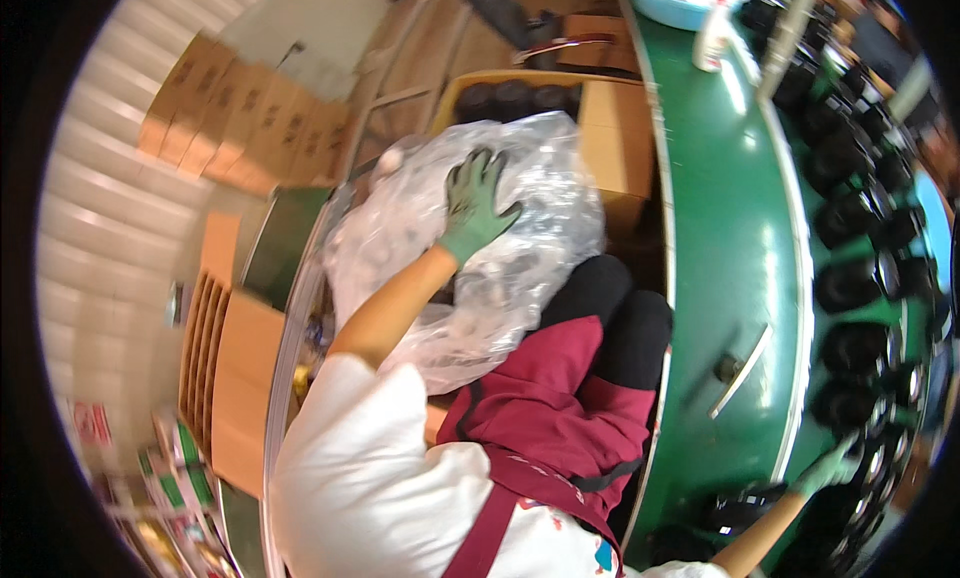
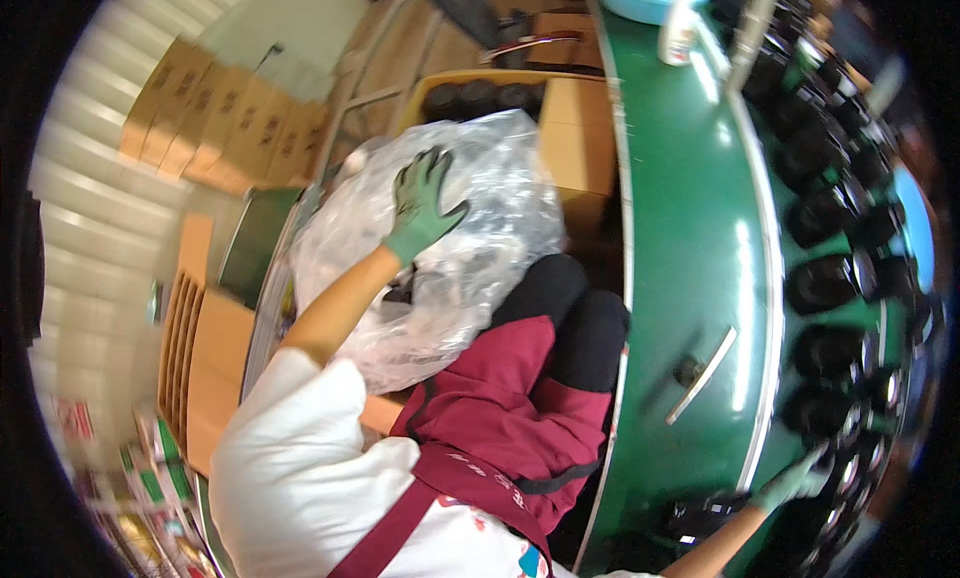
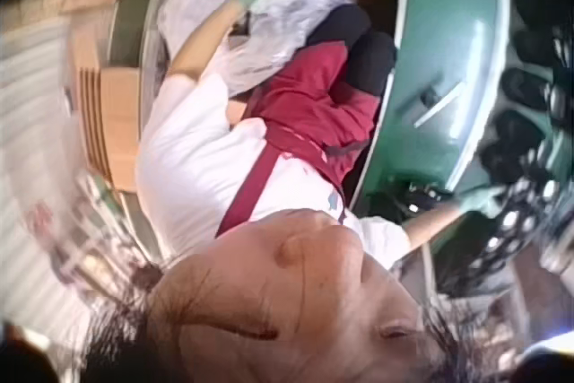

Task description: The person assembles black kettles by inserting a metal spout into the lid, attaching the lid to the kettle body, and placing the completed units on a green workbench. The person handles kettles, lids, and spouts one at a time.

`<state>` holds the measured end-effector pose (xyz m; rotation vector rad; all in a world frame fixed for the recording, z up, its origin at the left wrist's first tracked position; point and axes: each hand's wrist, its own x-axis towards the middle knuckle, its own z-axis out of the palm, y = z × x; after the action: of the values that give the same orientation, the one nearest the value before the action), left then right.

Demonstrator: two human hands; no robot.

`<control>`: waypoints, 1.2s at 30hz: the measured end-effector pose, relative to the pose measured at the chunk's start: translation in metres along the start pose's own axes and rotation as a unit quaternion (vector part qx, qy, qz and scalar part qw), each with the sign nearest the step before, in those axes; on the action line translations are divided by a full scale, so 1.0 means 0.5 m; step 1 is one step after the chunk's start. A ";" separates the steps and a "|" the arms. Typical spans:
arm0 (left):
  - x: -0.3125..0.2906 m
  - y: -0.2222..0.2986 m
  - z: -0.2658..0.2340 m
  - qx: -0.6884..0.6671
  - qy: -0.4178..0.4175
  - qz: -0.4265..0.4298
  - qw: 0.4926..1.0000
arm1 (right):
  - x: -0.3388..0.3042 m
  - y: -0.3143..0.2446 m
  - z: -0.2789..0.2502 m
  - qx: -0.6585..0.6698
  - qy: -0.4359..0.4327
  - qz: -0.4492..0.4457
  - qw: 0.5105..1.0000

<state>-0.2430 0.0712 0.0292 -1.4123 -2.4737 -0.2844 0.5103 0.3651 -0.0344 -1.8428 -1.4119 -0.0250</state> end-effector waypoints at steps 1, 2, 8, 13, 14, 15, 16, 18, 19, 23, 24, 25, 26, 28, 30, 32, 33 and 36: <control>0.009 -0.034 0.034 0.030 -0.016 -0.011 0.999 | -0.050 -0.067 -0.014 0.066 -0.019 -0.015 0.997; -0.003 -0.075 0.067 0.060 -0.030 -0.019 0.998 | -0.105 -0.113 -0.017 0.134 -0.038 -0.025 0.990; -0.156 -0.115 0.275 0.188 -0.575 0.223 0.765 | -0.466 -0.392 0.070 0.362 -0.422 -0.023 0.831; -0.115 -0.072 0.013 0.147 -0.719 0.292 0.614 | -0.484 -0.785 -0.016 0.371 -0.549 -0.212 0.718; -0.113 -0.095 0.004 0.132 -0.707 0.271 0.639 | -0.466 -0.864 -0.026 0.389 -0.496 -0.359 0.688; -0.098 -0.114 -0.001 0.109 -0.668 0.248 0.692 | -0.452 -0.925 -0.043 0.398 -0.470 -0.428 0.662; -0.079 -0.123 -0.021 0.004 -0.568 0.199 0.799 | -0.448 -0.990 -0.078 0.409 -0.457 -0.448 0.651; -0.016 -0.069 -0.052 -0.029 -0.266 0.223 0.937 | -0.458 -1.069 -0.135 0.434 -0.430 -0.451 0.650; 0.013 -0.034 -0.066 -0.047 -0.224 0.239 0.944 | -0.463 -1.085 -0.147 0.434 -0.421 -0.434 0.668; 0.098 0.121 -0.086 -0.271 -0.175 0.285 0.903 | -0.498 -1.008 -0.139 0.506 -0.216 -0.410 0.727; 0.073 0.158 -0.065 -0.327 -0.177 0.289 0.882 | -0.494 -0.985 -0.153 0.492 -0.224 -0.432 0.722; 0.049 0.190 -0.061 -0.351 -0.216 0.321 0.853 | -0.478 -0.934 -0.170 0.469 -0.278 -0.451 0.706; 0.027 0.238 -0.051 -0.380 -0.247 0.358 0.817 | -0.464 -0.876 -0.188 0.422 -0.319 -0.457 0.715; -0.036 0.306 -0.039 -0.411 -0.256 0.421 0.767 | -0.493 -0.744 -0.197 0.279 -0.251 -0.392 0.840; -0.102 0.353 -0.015 -0.480 -0.311 0.424 0.702 | -0.522 -0.607 -0.206 0.001 -0.206 -0.245 0.947; -0.133 0.394 -0.021 -0.490 -0.324 0.457 0.668 | -0.500 -0.432 -0.223 -0.085 -0.078 -0.047 0.992; -0.146 0.409 -0.027 -0.500 -0.306 0.472 0.658 | -0.485 -0.338 -0.232 -0.137 -0.043 0.053 0.988; -0.172 0.442 -0.057 -0.510 -0.348 0.484 0.620 | -0.464 -0.044 -0.218 -0.353 0.062 0.205 0.911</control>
<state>-0.0066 0.1042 0.0343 -3.6051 -1.2820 -1.1392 0.4517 0.1152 -0.0540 -2.6461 -0.9554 -0.4880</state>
